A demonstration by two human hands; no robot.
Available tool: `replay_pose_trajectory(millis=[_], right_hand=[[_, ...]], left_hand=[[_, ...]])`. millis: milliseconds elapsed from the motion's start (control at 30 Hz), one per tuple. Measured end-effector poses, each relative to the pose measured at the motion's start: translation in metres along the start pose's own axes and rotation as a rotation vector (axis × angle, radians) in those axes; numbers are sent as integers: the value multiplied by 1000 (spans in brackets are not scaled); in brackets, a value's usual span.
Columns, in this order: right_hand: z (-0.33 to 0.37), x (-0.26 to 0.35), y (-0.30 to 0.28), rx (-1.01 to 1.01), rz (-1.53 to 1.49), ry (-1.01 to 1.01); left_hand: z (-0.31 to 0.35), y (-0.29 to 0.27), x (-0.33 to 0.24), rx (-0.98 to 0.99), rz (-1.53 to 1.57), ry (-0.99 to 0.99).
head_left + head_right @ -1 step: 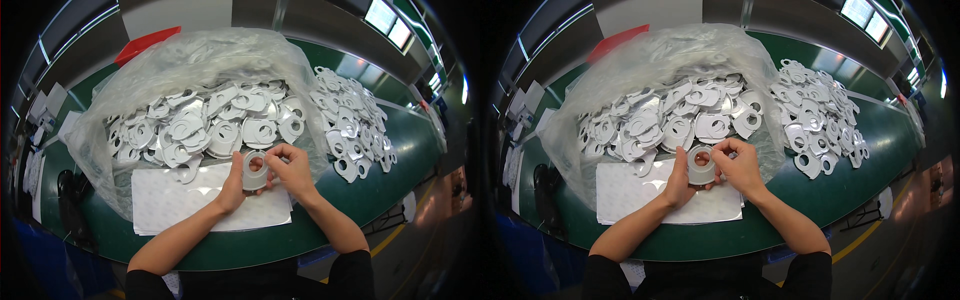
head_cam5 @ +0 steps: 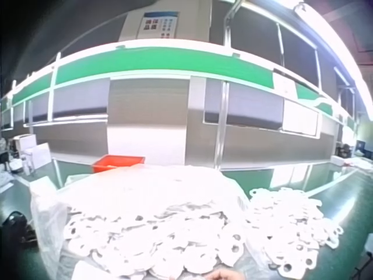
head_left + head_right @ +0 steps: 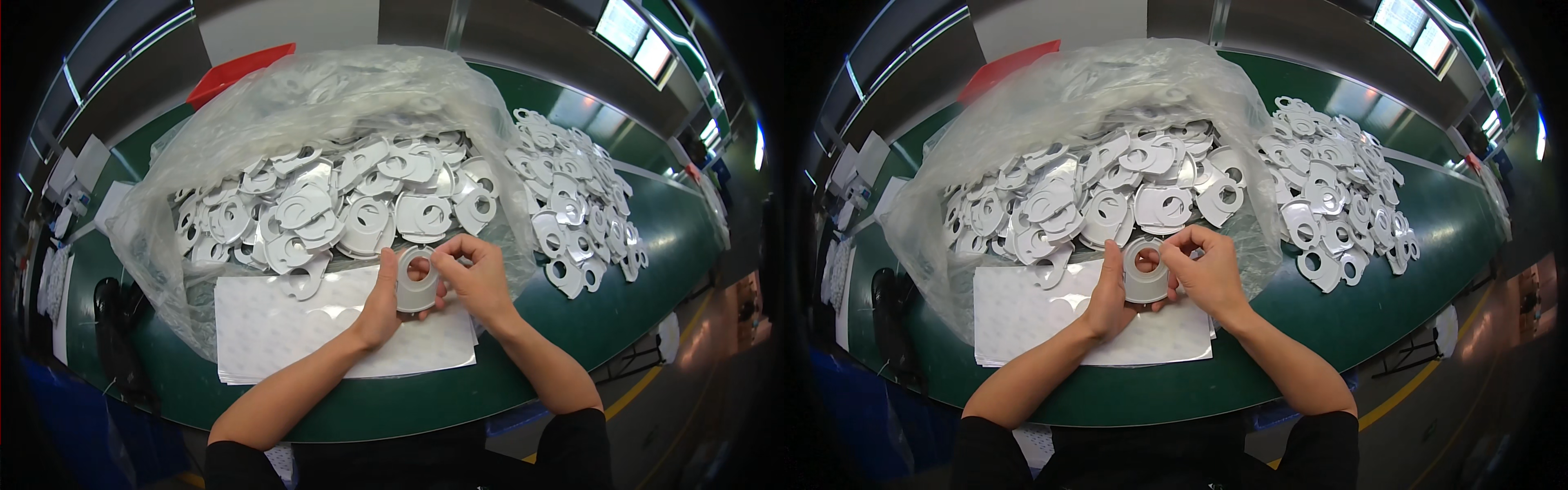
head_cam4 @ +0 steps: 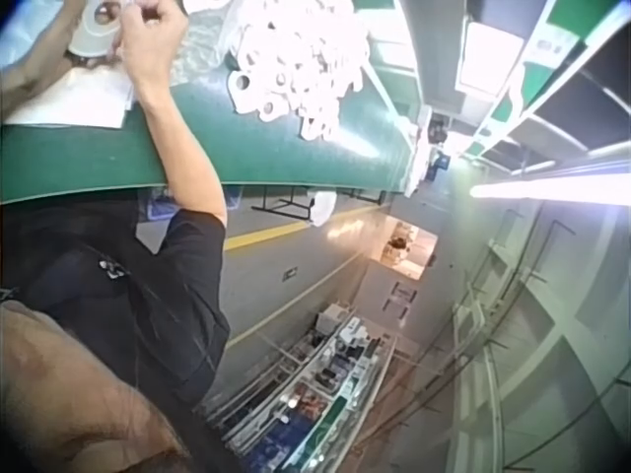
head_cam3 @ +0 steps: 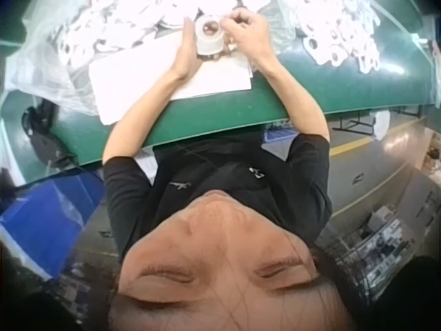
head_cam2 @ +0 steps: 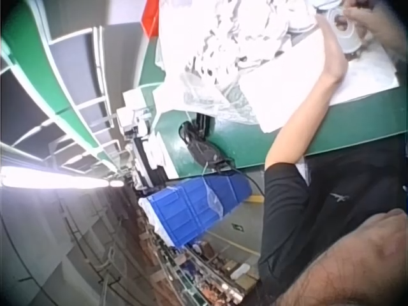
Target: Apply circular adhesive stickers to white plastic lighting components.
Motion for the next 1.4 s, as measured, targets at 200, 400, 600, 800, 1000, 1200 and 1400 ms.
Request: replay_pose_trajectory(millis=[200, 400, 600, 800, 1000, 1200, 1400], right_hand=[[5, 5, 10, -66, 29, -4], [5, 6, 11, -154, 368, 5], [9, 13, 13, -165, 790, -346], [10, 15, 4, -41, 642, -333], [7, 10, 3, -116, 785, -329], [-15, 5, -33, -199, 245, -211], [-32, 22, -117, -442, -712, -192]], left_hand=[[0, 4, -3, 55, -119, 9], [1, 8, -4, -9, -141, -42], [-3, 2, -9, -104, 77, -91], [-4, 0, -14, -1, 190, -116], [-5, -6, -11, 69, 173, -128], [2, 2, -25, 34, 79, -81], [13, -18, -99, -301, -1078, 425]])
Point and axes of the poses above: each hand's wrist, its own z-axis away from the middle knuckle, its own y-axis out of the palm, x = y × z, the point moved 2 cm from there along -z, towards the middle knuckle, and after that the axes turned 3 degrees about -z, right-handed, at the moved point
